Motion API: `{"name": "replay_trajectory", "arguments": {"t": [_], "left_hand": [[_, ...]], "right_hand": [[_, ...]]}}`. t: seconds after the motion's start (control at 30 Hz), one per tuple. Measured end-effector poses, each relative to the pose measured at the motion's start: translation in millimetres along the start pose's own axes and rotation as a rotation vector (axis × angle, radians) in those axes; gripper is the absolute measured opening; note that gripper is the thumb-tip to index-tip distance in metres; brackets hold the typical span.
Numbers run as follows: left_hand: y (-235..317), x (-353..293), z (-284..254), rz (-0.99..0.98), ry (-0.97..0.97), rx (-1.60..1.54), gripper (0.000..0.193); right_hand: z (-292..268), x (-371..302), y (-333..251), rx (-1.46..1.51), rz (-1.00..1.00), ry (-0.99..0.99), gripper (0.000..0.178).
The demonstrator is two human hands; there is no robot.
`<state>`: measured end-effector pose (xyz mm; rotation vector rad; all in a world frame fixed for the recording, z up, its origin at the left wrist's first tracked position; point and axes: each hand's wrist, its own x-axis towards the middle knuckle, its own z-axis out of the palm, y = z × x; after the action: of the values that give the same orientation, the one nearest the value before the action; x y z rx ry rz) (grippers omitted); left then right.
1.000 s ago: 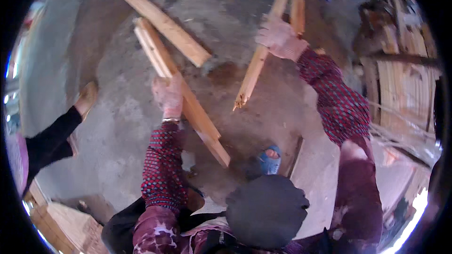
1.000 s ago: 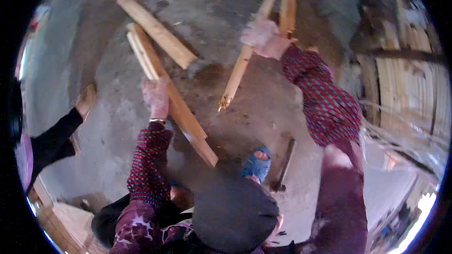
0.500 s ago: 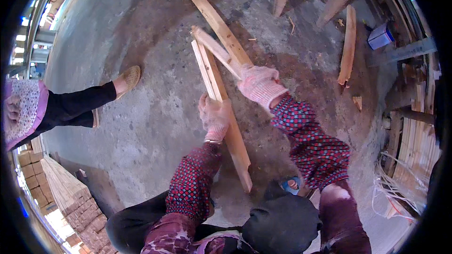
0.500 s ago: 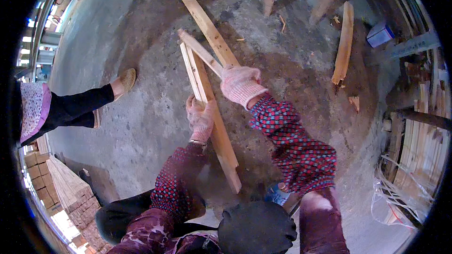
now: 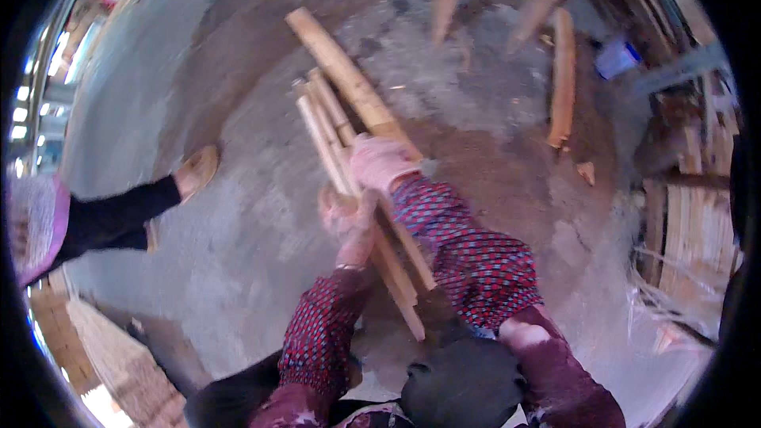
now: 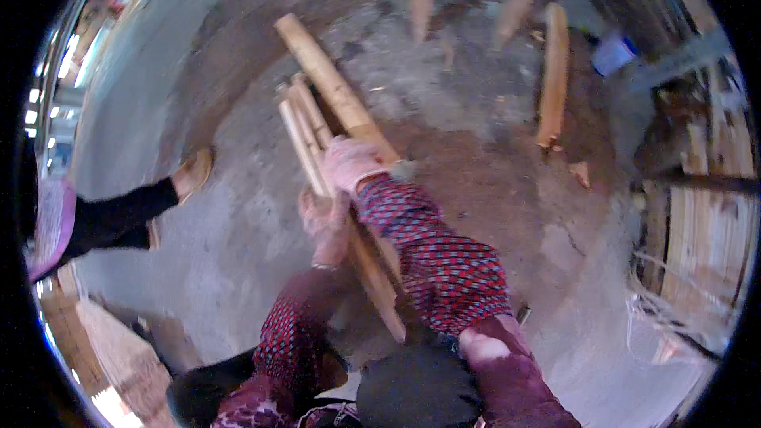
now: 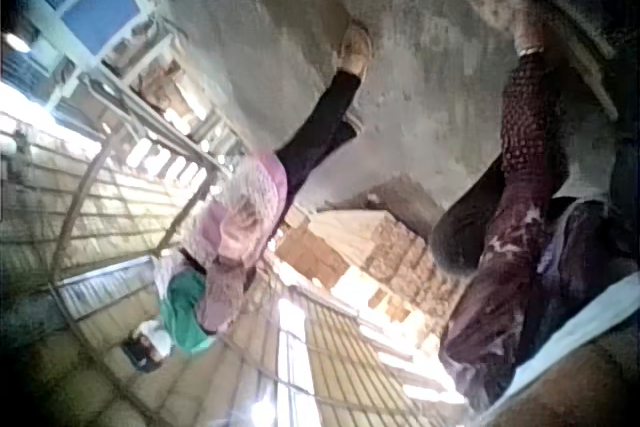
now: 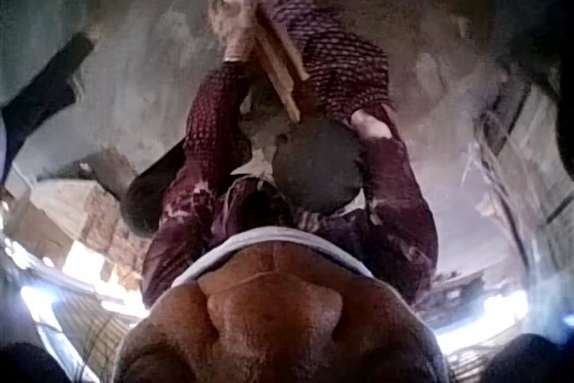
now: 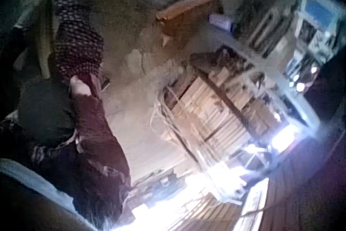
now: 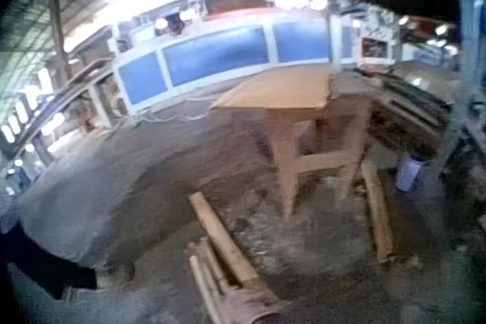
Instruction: The person picks up wooden planks from a pile on the floor, carries them to a workbench, and stacks them. They then move to a different area to gather long thin wooden strips and carry them to a large stack of lumber.
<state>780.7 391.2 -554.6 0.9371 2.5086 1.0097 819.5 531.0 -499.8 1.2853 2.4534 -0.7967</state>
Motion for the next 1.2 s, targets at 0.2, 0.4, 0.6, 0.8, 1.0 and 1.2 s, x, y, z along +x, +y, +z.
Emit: {"name": "replay_trajectory", "arguments": {"t": [0.2, 0.4, 0.6, 0.8, 1.0, 1.2], "left_hand": [[-16, -13, 6, 0.127, -0.128, 0.071, 0.093], [29, -18, 5, -0.081, -0.125, 0.313, 0.099], [28, -11, 5, -0.077, -0.132, 0.292, 0.101], [19, -9, 1, -0.019, -0.109, 0.235, 0.104], [7, -7, 1, -0.002, -0.096, 0.239, 0.109], [16, -10, -1, -0.095, -0.109, 0.24, 0.11]], "right_hand": [[28, -34, 31, 0.099, -0.262, 0.142, 0.028], [-34, -103, 215, 0.014, 0.319, 1.059, 0.059], [-53, -97, 327, -0.113, 0.777, 0.722, 0.069], [-35, -123, 267, 1.834, 0.124, 0.39, 0.043], [14, -192, 199, 1.041, 0.239, -0.129, 0.034], [-13, -155, 240, 0.17, 0.359, 0.597, 0.042]]}}
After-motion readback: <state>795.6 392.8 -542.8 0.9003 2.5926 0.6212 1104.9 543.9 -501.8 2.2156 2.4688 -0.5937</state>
